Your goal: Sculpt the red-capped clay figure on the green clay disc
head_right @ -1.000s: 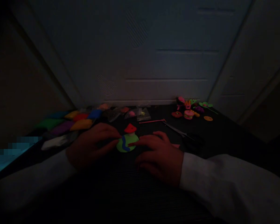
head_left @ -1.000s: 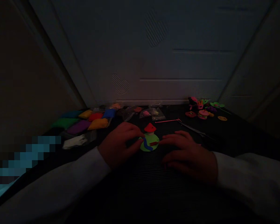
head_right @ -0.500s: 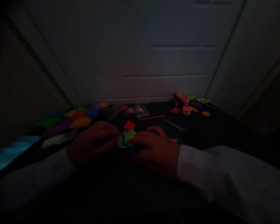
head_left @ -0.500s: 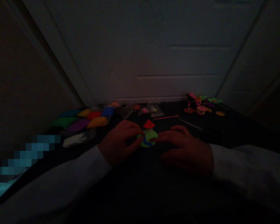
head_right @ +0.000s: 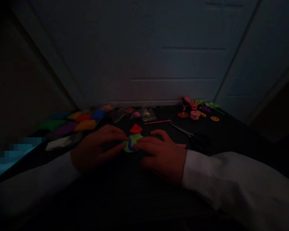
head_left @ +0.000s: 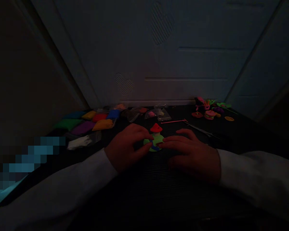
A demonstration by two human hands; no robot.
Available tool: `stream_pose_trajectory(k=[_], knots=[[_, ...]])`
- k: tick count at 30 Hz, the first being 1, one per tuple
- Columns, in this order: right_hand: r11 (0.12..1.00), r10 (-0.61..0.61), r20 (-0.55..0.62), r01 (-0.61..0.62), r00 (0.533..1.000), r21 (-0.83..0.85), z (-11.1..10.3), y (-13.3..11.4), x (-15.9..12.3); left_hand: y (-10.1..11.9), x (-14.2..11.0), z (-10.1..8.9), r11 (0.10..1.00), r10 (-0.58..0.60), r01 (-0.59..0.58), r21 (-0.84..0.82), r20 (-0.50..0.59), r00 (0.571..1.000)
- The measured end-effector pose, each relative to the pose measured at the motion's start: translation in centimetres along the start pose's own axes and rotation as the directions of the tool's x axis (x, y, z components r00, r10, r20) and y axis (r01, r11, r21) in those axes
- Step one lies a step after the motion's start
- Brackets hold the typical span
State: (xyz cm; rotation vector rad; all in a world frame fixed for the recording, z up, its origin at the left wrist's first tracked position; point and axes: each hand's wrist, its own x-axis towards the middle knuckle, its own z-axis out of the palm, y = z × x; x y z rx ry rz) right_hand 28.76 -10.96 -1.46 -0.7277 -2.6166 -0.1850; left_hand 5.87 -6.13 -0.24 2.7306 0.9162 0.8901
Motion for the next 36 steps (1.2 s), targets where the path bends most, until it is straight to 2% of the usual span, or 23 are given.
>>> stream_pose_trajectory(k=[3,6,8,14,20,27,36], knots=[[1.0,0.009,-0.137,-0.005,0.991,0.023,-0.5,-0.3,-0.3,1.0,-0.1,-0.4,0.984,-0.05,0.061,-0.165,0.067,0.996],[1.0,0.019,-0.331,-0.025,0.943,-0.013,-1.3,-1.0,-0.6,2.2,-0.3,-0.6,0.954,-0.061,0.103,-0.283,0.151,0.987],[0.997,0.003,-0.384,-0.032,0.923,-0.071,-1.7,-1.5,-0.9,3.0,-0.5,-0.5,0.942,-0.06,0.112,-0.318,0.169,0.984],[0.979,-0.058,-0.299,-0.004,0.952,-0.202,-2.3,-2.8,-1.3,4.3,-0.8,-0.2,0.921,-0.038,0.094,-0.377,0.156,0.987],[0.979,-0.059,-0.32,-0.008,0.945,-0.205,-2.0,-3.3,-1.2,4.4,-0.9,0.0,0.91,-0.03,0.082,-0.406,0.133,0.991],[0.974,-0.026,-0.289,-0.041,0.957,-0.223,-2.0,-3.4,-1.0,4.3,-0.8,0.2,0.908,-0.009,0.069,-0.414,0.145,0.989],[0.976,-0.039,-0.233,-0.013,0.972,-0.216,-2.3,-3.1,-0.9,4.3,-0.9,0.3,0.899,-0.014,0.083,-0.429,0.161,0.987]])
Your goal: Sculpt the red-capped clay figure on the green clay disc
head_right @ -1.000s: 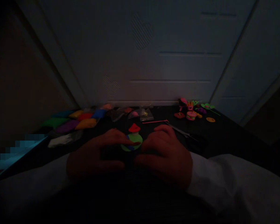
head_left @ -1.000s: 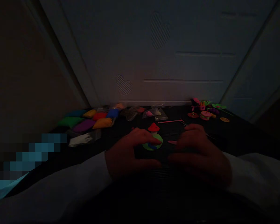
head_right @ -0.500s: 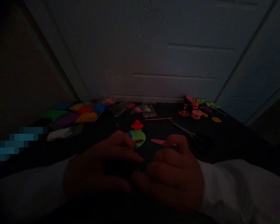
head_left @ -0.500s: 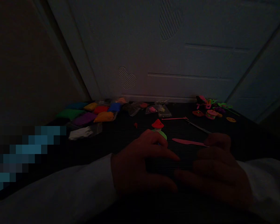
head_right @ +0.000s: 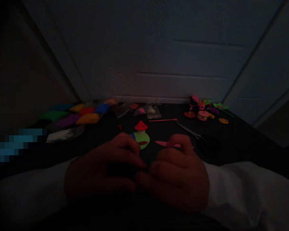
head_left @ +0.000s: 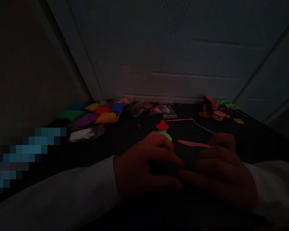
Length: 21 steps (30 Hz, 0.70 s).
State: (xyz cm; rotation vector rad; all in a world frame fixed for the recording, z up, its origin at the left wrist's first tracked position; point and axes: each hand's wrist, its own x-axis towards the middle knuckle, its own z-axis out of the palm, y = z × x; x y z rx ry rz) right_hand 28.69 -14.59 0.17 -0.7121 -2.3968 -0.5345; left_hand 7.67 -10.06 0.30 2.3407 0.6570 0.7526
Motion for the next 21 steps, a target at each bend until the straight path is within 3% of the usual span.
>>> stream_pose_trajectory(k=[5,8,13,21], knots=[[0.994,0.022,-0.041,-0.018,0.999,0.111,0.6,0.5,0.0,-0.1,0.2,-0.7,0.999,0.004,-0.002,0.035,-0.032,0.999],[0.976,0.106,0.073,-0.118,0.992,0.183,1.3,0.9,0.0,-0.7,0.4,-1.7,0.996,-0.018,0.027,0.09,-0.101,0.995],[0.934,0.194,0.297,-0.269,0.935,0.237,2.1,1.3,0.3,-2.1,0.9,-2.9,0.979,-0.077,0.114,0.17,-0.211,0.974],[0.876,0.214,0.358,-0.34,0.909,0.341,1.4,2.5,0.0,-2.6,1.2,-3.1,0.98,-0.042,0.087,0.181,-0.237,0.971]])
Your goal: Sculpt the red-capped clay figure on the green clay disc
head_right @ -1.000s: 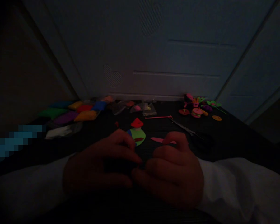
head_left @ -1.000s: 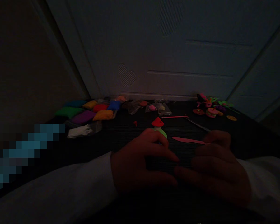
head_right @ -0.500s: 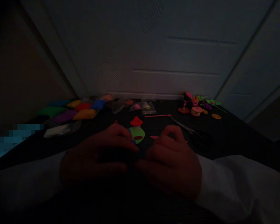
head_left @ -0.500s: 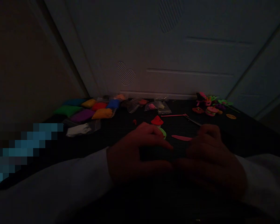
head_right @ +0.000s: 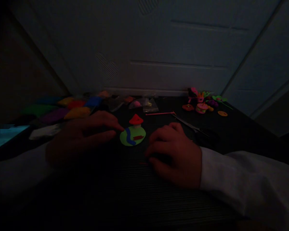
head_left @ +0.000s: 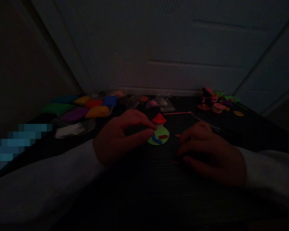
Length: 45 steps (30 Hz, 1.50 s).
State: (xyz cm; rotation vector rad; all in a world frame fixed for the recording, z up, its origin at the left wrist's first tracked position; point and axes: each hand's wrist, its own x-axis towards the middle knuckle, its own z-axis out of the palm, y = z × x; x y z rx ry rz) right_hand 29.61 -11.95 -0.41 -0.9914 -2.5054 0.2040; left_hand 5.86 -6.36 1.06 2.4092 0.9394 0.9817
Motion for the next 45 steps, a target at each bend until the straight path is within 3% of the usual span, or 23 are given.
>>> stream_pose_trajectory(k=[10,20,40,45], knots=[[0.999,-0.04,0.018,0.039,0.999,0.011,0.4,-0.7,-0.2,-0.2,-0.5,-0.2,0.999,-0.031,0.032,-0.039,0.01,0.999],[0.997,-0.071,-0.04,0.071,0.997,-0.013,0.2,-1.2,-0.7,0.3,-0.6,-0.8,0.998,-0.068,0.068,-0.002,0.001,0.998],[0.995,-0.094,-0.091,0.091,0.991,-0.046,0.1,-0.7,-0.9,-0.1,-0.4,-0.9,0.998,-0.055,0.054,0.02,0.056,0.997],[0.992,-0.12,-0.01,0.12,0.993,-0.049,-0.1,-0.5,-1.2,-0.1,-0.4,-0.9,0.997,-0.068,0.067,0.035,0.034,0.997]])
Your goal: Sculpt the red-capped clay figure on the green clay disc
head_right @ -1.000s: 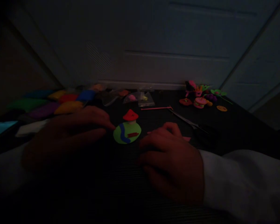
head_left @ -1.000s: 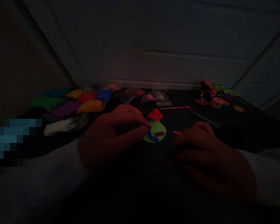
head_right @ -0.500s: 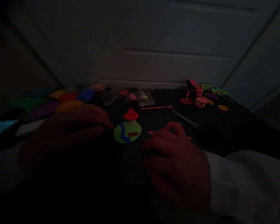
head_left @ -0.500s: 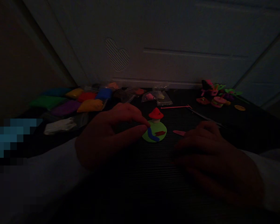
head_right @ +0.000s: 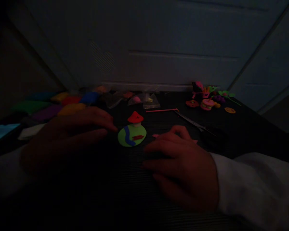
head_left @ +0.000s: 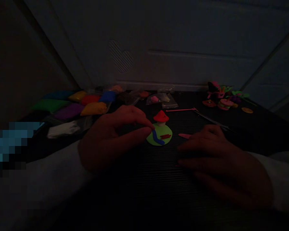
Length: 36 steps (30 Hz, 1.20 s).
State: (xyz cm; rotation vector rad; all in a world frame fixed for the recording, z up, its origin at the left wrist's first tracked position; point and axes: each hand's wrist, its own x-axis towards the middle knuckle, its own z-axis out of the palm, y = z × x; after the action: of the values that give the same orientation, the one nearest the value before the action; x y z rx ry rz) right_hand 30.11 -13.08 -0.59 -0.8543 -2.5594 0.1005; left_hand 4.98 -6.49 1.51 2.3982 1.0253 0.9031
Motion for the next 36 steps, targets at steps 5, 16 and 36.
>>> stream_pose_trajectory(k=[5,16,36], knots=[[1.0,-0.024,0.043,0.025,0.999,-0.004,0.11,0.03,-0.1,0.11,-0.13,-0.16,1.0,0.003,-0.003,-0.002,0.01,1.0],[1.0,-0.008,-0.034,0.007,0.999,-0.02,0.11,0.3,-0.12,0.14,-0.23,-0.07,1.0,0.003,-0.003,-0.014,0.021,1.0],[0.999,-0.024,0.022,0.025,0.999,-0.041,0.3,0.08,-0.25,0.34,-0.13,-0.06,1.0,-0.023,0.023,-0.004,0.0,1.0]])
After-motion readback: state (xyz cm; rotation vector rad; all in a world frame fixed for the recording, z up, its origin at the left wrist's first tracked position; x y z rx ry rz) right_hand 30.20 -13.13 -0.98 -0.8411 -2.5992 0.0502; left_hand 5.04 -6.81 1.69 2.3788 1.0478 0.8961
